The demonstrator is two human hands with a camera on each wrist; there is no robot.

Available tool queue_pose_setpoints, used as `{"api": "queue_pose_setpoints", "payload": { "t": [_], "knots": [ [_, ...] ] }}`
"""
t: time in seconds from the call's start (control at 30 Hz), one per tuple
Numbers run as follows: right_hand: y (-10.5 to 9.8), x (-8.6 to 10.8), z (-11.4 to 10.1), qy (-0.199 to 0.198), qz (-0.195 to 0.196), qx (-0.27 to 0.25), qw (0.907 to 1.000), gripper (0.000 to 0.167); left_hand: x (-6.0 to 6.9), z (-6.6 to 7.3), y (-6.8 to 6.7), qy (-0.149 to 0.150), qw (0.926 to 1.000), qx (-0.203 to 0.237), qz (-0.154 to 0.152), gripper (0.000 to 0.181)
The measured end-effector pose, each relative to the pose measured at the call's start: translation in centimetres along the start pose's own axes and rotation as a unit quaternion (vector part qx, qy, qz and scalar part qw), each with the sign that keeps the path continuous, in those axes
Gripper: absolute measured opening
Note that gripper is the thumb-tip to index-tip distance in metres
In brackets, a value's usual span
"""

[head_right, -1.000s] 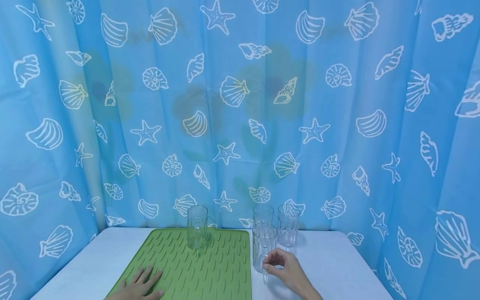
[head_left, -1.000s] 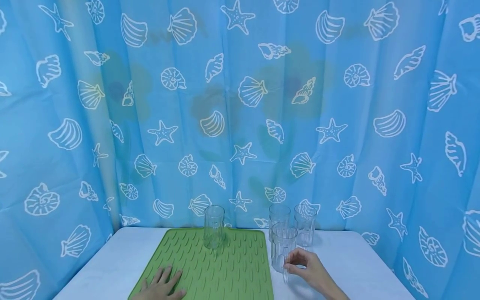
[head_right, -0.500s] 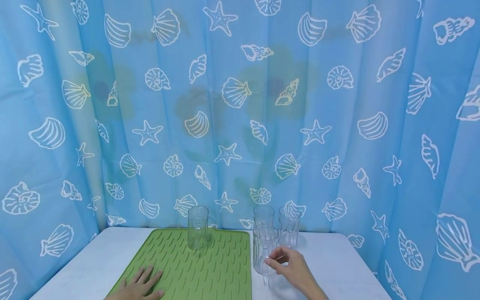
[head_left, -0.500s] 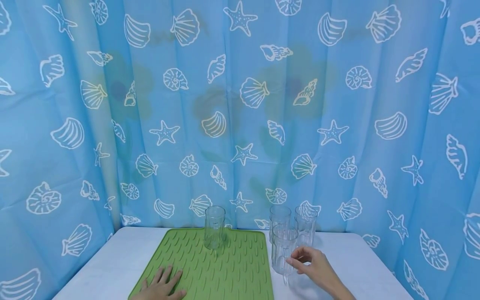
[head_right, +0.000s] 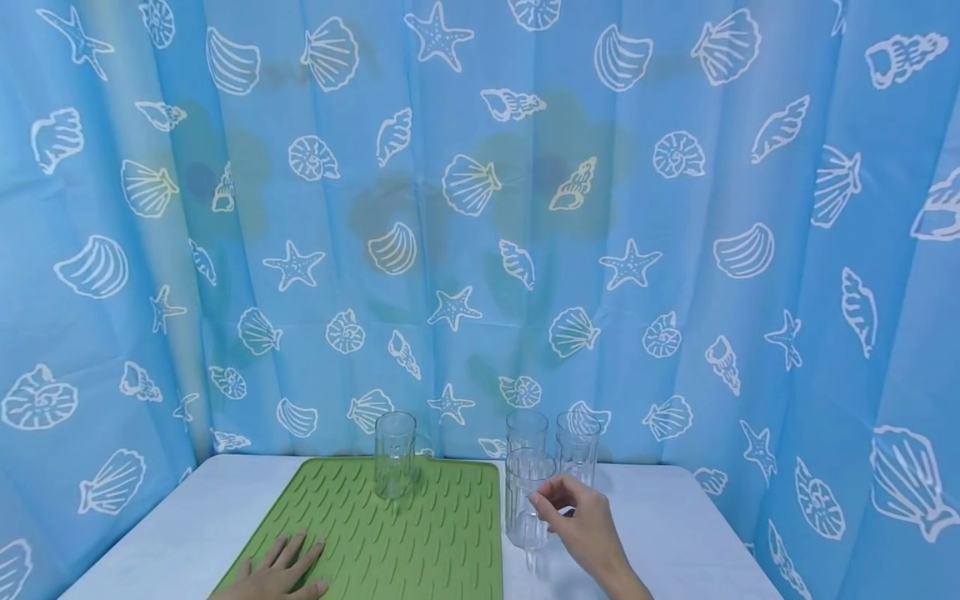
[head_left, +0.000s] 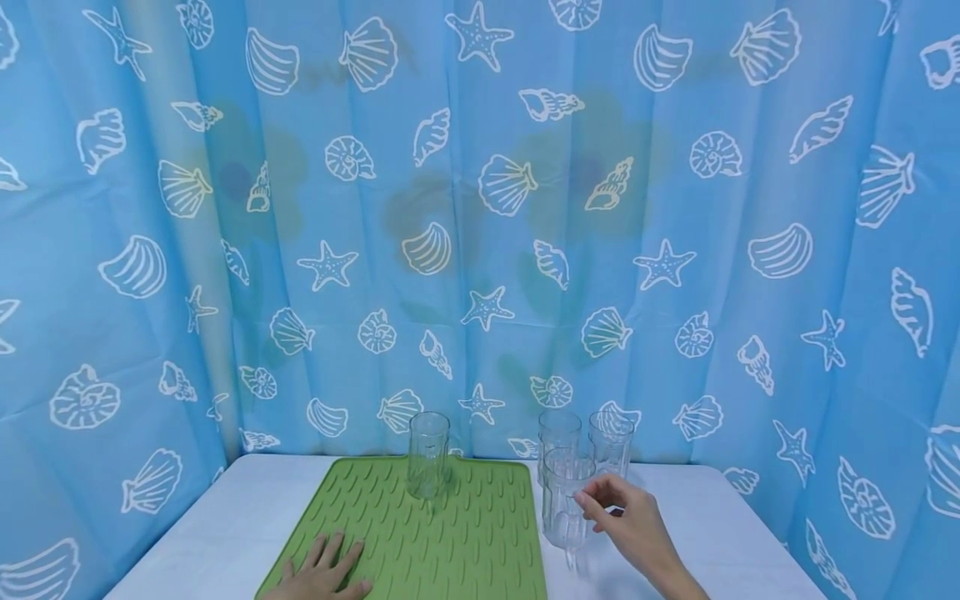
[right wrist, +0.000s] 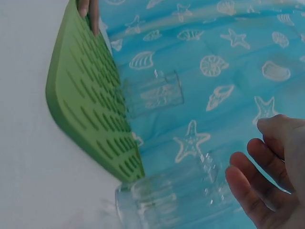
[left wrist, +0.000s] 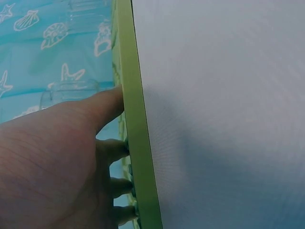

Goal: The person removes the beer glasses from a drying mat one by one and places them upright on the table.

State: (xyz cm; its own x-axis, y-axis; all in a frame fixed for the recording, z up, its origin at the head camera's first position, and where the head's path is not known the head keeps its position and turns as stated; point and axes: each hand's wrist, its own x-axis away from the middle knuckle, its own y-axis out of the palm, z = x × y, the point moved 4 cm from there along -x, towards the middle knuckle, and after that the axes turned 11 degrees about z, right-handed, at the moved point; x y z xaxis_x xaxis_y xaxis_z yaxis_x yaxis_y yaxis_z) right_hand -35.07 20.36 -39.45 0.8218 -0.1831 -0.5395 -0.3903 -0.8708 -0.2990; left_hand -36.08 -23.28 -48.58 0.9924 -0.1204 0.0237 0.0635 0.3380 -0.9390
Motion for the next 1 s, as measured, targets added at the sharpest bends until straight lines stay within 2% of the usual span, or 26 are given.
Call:
{"api": "queue_pose_setpoints", "payload": {
  "t": [0.13, 0.37, 0.57, 0.73, 1.0],
  "knots": [
    [0.4, 0.3, -0.9, -0.025, -0.011, -0.032, 0.9991, 0.010, 0.1, 0.0, -0.2, 0.000, 1.0000, -0.002, 0.000, 0.080],
    [2.4, 0.9, -1.8, -0.025, -0.088, -0.041, 0.9950, 0.012, 0.6, 0.0, -0.5, 0.000, 1.0000, 0.000, 0.007, 0.078],
    [4.3, 1.6, -3.2, -0.039, -0.134, -0.070, 0.9878, 0.017, 0.6, 0.3, -0.6, -0.002, 1.0000, -0.001, -0.002, 0.079],
    [6.2, 1.7, -3.8, -0.058, -0.163, -0.086, 0.9811, 0.016, 0.4, 0.3, -0.4, 0.000, 1.0000, -0.002, -0.004, 0.078],
    [8.6, 1.2, -3.6, -0.055, -0.188, -0.097, 0.9758, 0.016, 0.3, 0.4, -0.2, 0.003, 1.0000, -0.003, -0.005, 0.077]
  ]
}}
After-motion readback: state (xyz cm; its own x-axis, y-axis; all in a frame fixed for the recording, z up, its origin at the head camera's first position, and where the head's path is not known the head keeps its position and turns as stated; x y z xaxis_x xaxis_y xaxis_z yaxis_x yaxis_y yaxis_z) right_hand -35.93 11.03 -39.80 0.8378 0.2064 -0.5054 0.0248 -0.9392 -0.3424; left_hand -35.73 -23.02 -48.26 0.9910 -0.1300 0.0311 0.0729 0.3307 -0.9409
